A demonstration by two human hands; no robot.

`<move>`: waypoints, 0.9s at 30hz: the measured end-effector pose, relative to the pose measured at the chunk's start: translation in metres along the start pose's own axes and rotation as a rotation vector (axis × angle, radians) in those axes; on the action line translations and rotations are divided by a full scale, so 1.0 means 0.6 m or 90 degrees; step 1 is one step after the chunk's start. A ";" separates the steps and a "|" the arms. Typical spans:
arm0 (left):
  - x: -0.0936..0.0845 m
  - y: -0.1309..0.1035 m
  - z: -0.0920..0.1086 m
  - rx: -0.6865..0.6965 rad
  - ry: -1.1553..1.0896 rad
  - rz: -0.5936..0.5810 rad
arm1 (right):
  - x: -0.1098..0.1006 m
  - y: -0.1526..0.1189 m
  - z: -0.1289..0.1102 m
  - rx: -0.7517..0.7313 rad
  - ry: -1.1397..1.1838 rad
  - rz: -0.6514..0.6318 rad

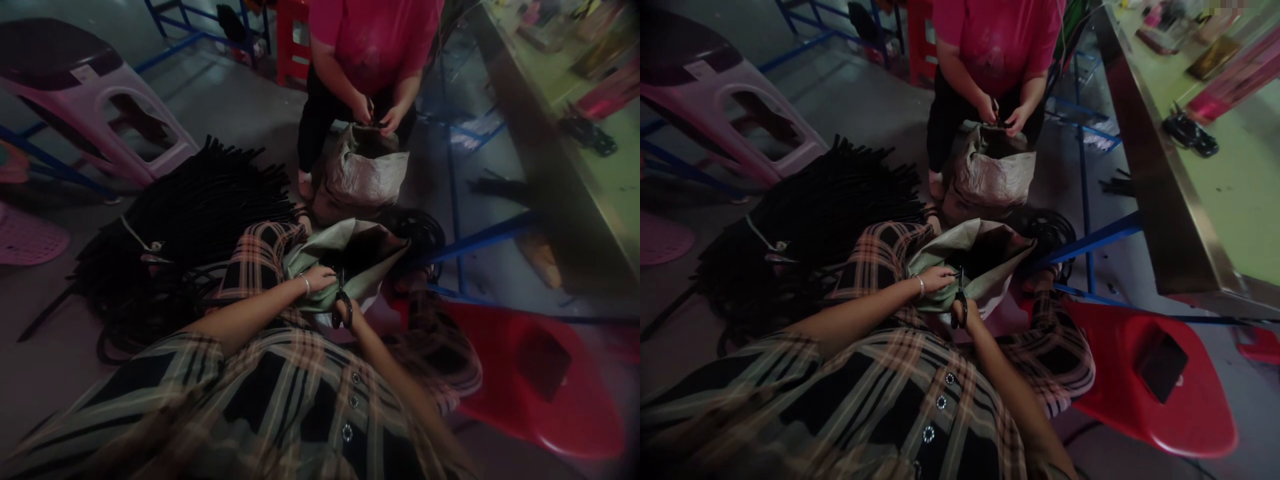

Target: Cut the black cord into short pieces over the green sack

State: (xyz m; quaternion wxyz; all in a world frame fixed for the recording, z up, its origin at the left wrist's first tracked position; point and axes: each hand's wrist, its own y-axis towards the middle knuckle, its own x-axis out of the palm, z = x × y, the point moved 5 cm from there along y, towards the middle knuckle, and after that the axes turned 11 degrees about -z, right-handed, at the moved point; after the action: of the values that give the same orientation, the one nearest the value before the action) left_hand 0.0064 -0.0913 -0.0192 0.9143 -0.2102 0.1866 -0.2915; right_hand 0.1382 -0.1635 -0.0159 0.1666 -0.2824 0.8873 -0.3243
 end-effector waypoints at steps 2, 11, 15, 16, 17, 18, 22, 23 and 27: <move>0.001 0.000 0.000 0.001 0.007 0.003 | 0.003 -0.003 -0.001 -0.002 0.002 0.013; -0.040 -0.034 0.033 0.026 0.254 0.031 | -0.002 0.006 0.018 0.005 0.050 0.115; -0.054 -0.051 0.027 0.016 0.251 0.063 | -0.003 0.011 0.023 0.008 0.048 0.113; -0.053 -0.052 0.023 0.012 0.235 0.065 | -0.002 0.012 0.024 0.009 0.047 0.109; -0.051 -0.051 0.018 0.005 0.216 0.064 | -0.002 0.012 0.025 0.012 0.051 0.107; -0.047 -0.050 0.012 -0.003 0.193 0.059 | -0.003 0.012 0.026 0.016 0.057 0.106; -0.036 -0.037 -0.010 -0.036 0.104 0.039 | -0.005 0.013 0.032 0.005 0.084 0.115; -0.035 -0.034 -0.014 -0.037 0.092 0.037 | -0.007 0.014 0.035 0.004 0.087 0.123; -0.034 -0.027 -0.026 -0.037 0.051 0.034 | -0.015 0.022 0.046 0.021 0.093 0.155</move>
State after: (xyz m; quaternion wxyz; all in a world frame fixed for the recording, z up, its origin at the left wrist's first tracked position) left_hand -0.0236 -0.0953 -0.0201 0.9072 -0.2195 0.2370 -0.2696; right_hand 0.1533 -0.1632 -0.0440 0.1439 -0.1458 0.9194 -0.3357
